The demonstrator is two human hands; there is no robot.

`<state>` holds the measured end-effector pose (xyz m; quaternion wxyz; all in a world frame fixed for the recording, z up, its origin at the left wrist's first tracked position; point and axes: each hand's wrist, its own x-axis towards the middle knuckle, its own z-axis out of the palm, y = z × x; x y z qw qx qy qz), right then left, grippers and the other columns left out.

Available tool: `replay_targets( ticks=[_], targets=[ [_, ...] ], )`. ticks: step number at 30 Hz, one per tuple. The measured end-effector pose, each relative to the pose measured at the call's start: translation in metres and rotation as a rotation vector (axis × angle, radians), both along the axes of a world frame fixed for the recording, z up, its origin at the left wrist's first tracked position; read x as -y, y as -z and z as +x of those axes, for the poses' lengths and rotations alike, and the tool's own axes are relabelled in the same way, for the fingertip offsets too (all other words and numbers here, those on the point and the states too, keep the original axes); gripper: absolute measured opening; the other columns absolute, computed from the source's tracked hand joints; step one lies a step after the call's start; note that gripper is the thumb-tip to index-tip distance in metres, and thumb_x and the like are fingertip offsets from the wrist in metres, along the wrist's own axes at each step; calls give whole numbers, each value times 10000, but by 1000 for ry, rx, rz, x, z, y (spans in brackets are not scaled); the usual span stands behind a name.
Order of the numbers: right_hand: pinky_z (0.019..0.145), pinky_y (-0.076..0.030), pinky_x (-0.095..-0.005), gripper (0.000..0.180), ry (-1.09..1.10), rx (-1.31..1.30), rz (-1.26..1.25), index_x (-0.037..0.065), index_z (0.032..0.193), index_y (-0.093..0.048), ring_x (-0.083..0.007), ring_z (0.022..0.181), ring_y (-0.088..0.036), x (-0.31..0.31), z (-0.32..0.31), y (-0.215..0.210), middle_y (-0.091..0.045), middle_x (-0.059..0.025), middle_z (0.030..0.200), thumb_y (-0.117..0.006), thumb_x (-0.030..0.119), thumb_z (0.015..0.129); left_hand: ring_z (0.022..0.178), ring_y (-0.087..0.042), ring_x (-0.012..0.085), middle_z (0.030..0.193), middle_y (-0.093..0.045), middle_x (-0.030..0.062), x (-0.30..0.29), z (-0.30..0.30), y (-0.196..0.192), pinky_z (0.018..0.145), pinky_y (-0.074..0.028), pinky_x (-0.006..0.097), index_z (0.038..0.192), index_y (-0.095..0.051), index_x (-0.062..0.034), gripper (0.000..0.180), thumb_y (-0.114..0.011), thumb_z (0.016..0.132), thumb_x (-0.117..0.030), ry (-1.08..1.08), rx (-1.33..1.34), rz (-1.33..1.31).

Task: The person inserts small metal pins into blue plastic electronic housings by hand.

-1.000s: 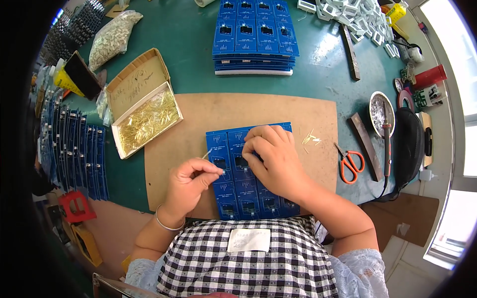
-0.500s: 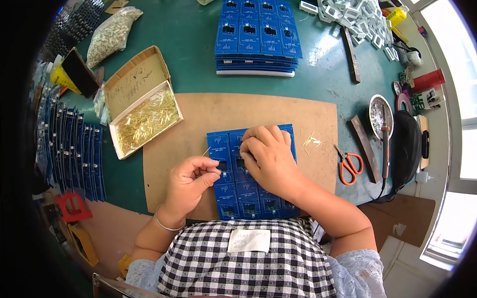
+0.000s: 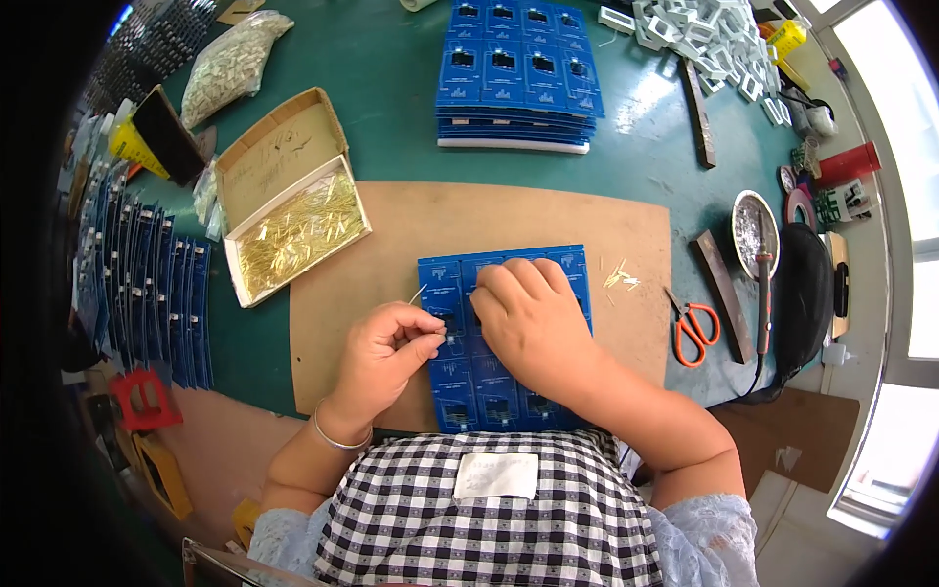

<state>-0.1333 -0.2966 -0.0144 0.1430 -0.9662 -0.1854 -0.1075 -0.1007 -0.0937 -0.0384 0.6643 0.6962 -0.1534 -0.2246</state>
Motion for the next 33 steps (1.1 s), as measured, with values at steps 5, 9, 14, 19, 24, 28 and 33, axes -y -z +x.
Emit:
replay_targets(
  ticks=[5,9,14,19,24,28,33],
  targets=[
    [884,-399,-364,198,12,55,-137,94,916,-633,-184,949,-544,1,-6,-1,-565,-22,985,-586,169,739,756,-606,72,868,-650,33,3,0,4,658,-499,211,981,-654,-4,141,-682,848,34,-8,-34,-61],
    [888,-402,-371,235,-14,89,-107,91,969,-661,-188,962,-555,2,-16,0,-594,-18,1062,-634,161,746,781,-612,64,871,-659,35,2,-3,8,675,-504,203,1044,-622,-3,200,-677,856,37,-8,-82,-143],
    [889,-398,-379,218,58,-40,96,107,994,-688,-201,967,-564,7,-18,-8,-623,-10,1099,-693,134,777,741,-614,70,850,-667,47,4,-5,6,658,-511,211,1073,-599,-17,248,-694,848,23,3,-50,-115],
    [886,-370,-371,120,74,-225,489,122,895,-699,-205,973,-556,-1,-17,-13,-654,7,1001,-725,127,778,791,-613,71,891,-650,45,8,-8,-1,689,-501,208,1127,-560,-41,308,-685,856,36,71,9,-10],
    [869,-356,-362,92,70,-262,480,129,869,-679,-203,961,-546,-3,-19,-13,-644,11,970,-721,120,788,642,-631,100,801,-690,81,14,-10,-6,585,-508,239,1056,-609,-35,291,-741,799,1,33,206,48],
    [880,-348,-363,96,138,-262,552,136,873,-674,-206,980,-533,5,-20,-5,-631,9,995,-719,120,790,643,-632,103,808,-692,82,13,-8,-1,587,-511,244,1048,-616,-38,286,-745,795,-3,56,253,49],
    [918,-332,-363,107,96,-252,533,142,889,-681,-204,1019,-522,7,-17,-9,-620,14,1025,-718,121,792,636,-641,115,810,-701,89,13,-7,-2,586,-512,246,1046,-613,-36,294,-752,788,-14,53,160,54]
  ],
)
